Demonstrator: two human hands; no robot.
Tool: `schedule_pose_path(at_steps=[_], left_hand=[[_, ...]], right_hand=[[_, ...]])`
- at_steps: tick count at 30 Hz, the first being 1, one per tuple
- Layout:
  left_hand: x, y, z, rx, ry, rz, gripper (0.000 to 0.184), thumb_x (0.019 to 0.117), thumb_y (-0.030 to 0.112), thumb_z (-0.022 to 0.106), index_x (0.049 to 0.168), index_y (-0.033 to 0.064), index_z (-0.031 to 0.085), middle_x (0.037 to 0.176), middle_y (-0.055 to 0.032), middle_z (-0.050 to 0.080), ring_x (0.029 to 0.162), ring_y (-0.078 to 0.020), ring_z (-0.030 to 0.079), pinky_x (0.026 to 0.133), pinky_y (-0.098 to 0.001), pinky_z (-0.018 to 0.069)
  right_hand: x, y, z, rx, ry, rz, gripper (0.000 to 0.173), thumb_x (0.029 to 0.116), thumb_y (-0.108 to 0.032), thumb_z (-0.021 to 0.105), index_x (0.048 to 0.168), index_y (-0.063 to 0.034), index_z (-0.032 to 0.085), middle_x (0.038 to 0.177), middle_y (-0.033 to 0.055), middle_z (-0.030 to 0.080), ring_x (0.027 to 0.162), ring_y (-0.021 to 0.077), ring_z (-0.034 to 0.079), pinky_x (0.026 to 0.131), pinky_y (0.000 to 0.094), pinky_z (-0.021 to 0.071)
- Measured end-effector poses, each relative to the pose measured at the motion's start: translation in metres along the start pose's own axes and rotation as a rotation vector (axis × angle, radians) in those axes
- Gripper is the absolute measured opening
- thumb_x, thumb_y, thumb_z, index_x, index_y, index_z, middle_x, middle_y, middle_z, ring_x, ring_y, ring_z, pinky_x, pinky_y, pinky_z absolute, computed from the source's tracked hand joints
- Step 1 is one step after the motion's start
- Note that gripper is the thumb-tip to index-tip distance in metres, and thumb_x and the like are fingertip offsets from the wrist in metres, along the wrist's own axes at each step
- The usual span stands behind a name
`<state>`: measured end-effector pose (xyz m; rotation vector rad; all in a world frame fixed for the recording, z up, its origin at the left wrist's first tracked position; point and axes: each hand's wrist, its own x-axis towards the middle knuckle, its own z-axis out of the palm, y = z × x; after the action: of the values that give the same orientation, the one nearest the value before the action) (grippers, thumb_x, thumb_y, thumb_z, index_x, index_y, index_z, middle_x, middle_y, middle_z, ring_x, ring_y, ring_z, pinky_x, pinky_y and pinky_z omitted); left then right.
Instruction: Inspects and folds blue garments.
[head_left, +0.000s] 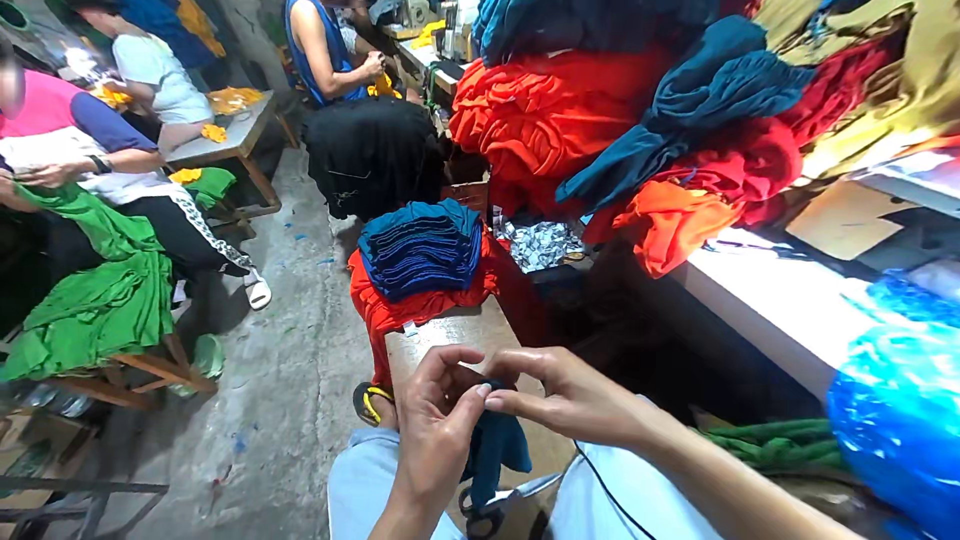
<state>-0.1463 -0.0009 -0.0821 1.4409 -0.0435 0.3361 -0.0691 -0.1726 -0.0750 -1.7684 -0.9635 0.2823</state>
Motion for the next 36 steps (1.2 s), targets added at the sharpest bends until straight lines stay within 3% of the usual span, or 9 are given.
schedule_pose_path(at_steps=[2, 4, 10, 17, 19, 22, 27, 32, 36], left_hand=[[0.0, 0.0, -0.007, 0.012, 0.016, -0.046, 0.026, 0.0879, -0.001, 0.062, 0.112, 0.0077, 0.066, 0.079, -0.0018, 0.07, 0.072, -0.0069, 0.068, 0.067, -0.0215, 0.0564], [-0.003, -0.002, -0.019, 0.018, -0.023, -0.049, 0.028, 0.0923, 0.007, 0.062, 0.12, 0.0093, 0.062, 0.082, -0.0018, 0.071, 0.075, -0.0069, 0.068, 0.07, -0.0221, 0.0555], [-0.027, -0.024, -0.035, 0.125, -0.121, 0.181, 0.043, 0.0951, 0.037, 0.069, 0.128, 0.0109, 0.06, 0.113, 0.0036, 0.07, 0.108, -0.0065, 0.066, 0.098, -0.0291, 0.0549], [-0.041, -0.088, -0.042, 0.266, -0.155, 0.053, 0.061, 0.0845, 0.027, 0.077, 0.129, -0.01, 0.058, 0.121, -0.0166, 0.068, 0.115, -0.0169, 0.065, 0.102, -0.0353, 0.051], [-0.051, -0.107, -0.03, 0.308, -0.097, -0.03, 0.051, 0.0786, 0.015, 0.08, 0.121, -0.0078, 0.065, 0.113, -0.0155, 0.071, 0.107, -0.0162, 0.069, 0.097, -0.0348, 0.0545], [-0.059, -0.122, -0.018, 0.165, 0.019, -0.18, 0.024, 0.0818, 0.01, 0.077, 0.103, -0.0006, 0.072, 0.096, -0.0039, 0.072, 0.089, -0.0046, 0.068, 0.084, -0.0248, 0.0569], [-0.048, -0.091, -0.034, -0.115, 0.052, -0.146, 0.026, 0.081, 0.002, 0.07, 0.107, -0.0002, 0.067, 0.098, -0.001, 0.071, 0.09, -0.0062, 0.069, 0.082, -0.0265, 0.0592], [-0.027, -0.029, -0.051, 0.016, 0.059, -0.012, 0.027, 0.0834, 0.0, 0.073, 0.11, -0.0028, 0.066, 0.097, -0.0037, 0.074, 0.091, -0.0073, 0.072, 0.084, -0.0262, 0.0605], [-0.018, 0.011, -0.047, 0.318, -0.013, 0.237, 0.023, 0.0873, 0.01, 0.074, 0.107, -0.0013, 0.071, 0.094, -0.0022, 0.075, 0.086, -0.0032, 0.072, 0.08, -0.0213, 0.0607]], right_hand=[[0.002, -0.003, 0.012, 0.062, 0.02, 0.035, 0.018, 0.0985, -0.025, 0.066, 0.09, -0.0097, 0.067, 0.069, -0.0079, 0.057, 0.063, -0.006, 0.052, 0.059, 0.0103, 0.0423], [0.003, -0.004, 0.016, 0.012, 0.028, 0.038, 0.02, 0.0987, -0.026, 0.065, 0.085, -0.0106, 0.065, 0.065, -0.0084, 0.053, 0.059, -0.006, 0.048, 0.055, 0.0098, 0.0377], [0.004, -0.007, 0.019, -0.351, 0.005, -0.179, 0.023, 0.0997, -0.03, 0.06, 0.091, -0.0103, 0.069, 0.074, -0.0045, 0.058, 0.062, -0.0009, 0.051, 0.056, 0.0129, 0.0424], [-0.003, -0.033, -0.003, -0.444, 0.034, -0.274, 0.02, 0.0999, -0.029, 0.058, 0.09, -0.0159, 0.069, 0.077, -0.0114, 0.058, 0.069, -0.0069, 0.053, 0.06, 0.0079, 0.0442], [-0.003, -0.044, -0.014, -0.416, 0.061, -0.288, 0.018, 0.099, -0.028, 0.06, 0.09, -0.0151, 0.07, 0.08, -0.0124, 0.06, 0.071, -0.0089, 0.054, 0.061, 0.0059, 0.0449], [-0.01, -0.053, -0.036, -0.419, 0.117, -0.251, 0.017, 0.0983, -0.027, 0.06, 0.094, -0.0155, 0.071, 0.083, -0.0142, 0.062, 0.07, -0.0105, 0.054, 0.06, 0.0052, 0.0459], [-0.038, -0.027, -0.079, -0.276, 0.375, -0.078, 0.006, 0.0956, -0.029, 0.065, 0.096, -0.0269, 0.071, 0.076, -0.0188, 0.062, 0.064, -0.0088, 0.055, 0.057, 0.0078, 0.0461], [-0.075, 0.028, -0.075, 0.102, 0.665, 0.08, 0.011, 0.0987, -0.026, 0.063, 0.095, -0.0302, 0.072, 0.086, -0.016, 0.071, 0.074, -0.0047, 0.065, 0.067, 0.0123, 0.0559], [-0.088, 0.054, -0.05, 0.265, 0.72, 0.179, 0.014, 0.0999, -0.026, 0.059, 0.093, -0.0309, 0.071, 0.082, -0.0158, 0.07, 0.068, -0.0061, 0.064, 0.061, 0.012, 0.0541]])
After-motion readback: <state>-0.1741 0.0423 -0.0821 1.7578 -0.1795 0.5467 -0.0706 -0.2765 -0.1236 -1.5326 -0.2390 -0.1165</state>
